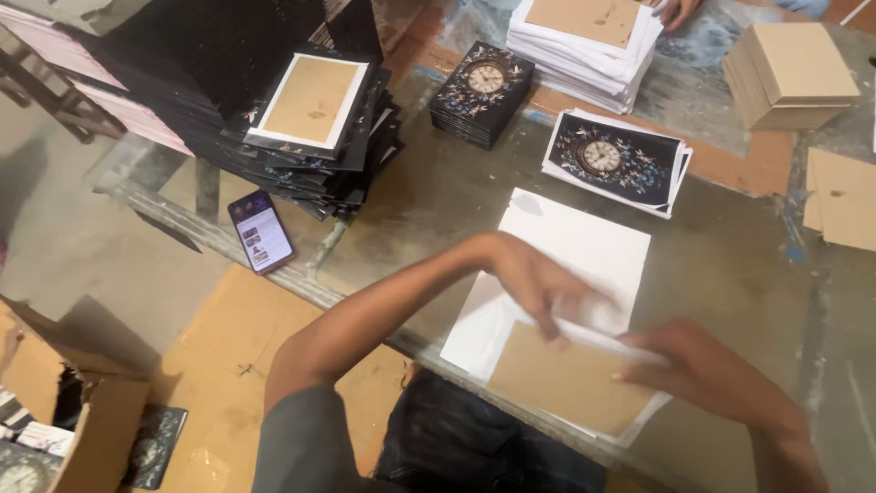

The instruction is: The person assembles decorative cards by placing a smaller card with a clock design onto a larger white backing sheet. They smooth the card down and then move the completed assembly to a stack on the left.

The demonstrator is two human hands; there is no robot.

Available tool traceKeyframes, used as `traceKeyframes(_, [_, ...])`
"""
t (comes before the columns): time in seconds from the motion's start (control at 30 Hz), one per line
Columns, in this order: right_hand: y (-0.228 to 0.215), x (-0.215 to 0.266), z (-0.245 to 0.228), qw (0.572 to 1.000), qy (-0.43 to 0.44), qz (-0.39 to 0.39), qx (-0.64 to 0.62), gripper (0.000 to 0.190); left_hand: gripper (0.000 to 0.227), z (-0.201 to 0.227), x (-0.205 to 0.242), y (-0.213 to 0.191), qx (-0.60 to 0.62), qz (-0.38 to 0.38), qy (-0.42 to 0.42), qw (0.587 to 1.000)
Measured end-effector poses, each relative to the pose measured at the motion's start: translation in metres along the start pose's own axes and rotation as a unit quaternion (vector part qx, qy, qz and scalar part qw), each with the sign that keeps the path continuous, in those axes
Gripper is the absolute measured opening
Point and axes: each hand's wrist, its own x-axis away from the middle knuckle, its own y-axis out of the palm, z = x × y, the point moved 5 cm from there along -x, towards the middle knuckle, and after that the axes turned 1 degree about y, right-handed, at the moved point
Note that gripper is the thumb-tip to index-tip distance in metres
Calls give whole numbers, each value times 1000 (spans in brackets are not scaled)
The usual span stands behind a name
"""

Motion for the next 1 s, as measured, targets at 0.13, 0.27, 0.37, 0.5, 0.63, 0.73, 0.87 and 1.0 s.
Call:
traceKeyframes(0.13, [-10,-14,-11,999,-25,33,10,43,76,-44,-21,2,-31,-44,37,998])
traceKeyframes(0.27, [-5,-26,-12,996,-20,78,-24,32,73,-85,-11,-8,-133,57,-35,989])
traceKeyframes(0.37, [7,-38,-3,984,77,154,-33,36,65,-96,3,-8,-261,213,-122,934])
traceKeyframes(0.5, [19,-55,1,968,9,252,10,32,48,-88,12,4,-391,320,-161,848])
traceKeyframes(0.63, [35,-50,0,929,-136,332,88,31,39,-80,21,24,-370,421,-122,819])
traceKeyframes(0.73, [47,-53,5,933,-40,312,173,39,44,-72,24,39,-499,415,-148,746])
traceKeyframes(0.87, [52,-58,8,947,62,226,220,54,70,-69,21,56,-411,409,-135,804])
traceKeyframes(1.0, [51,-79,-5,965,-13,229,130,51,68,-64,18,56,-426,413,-149,791])
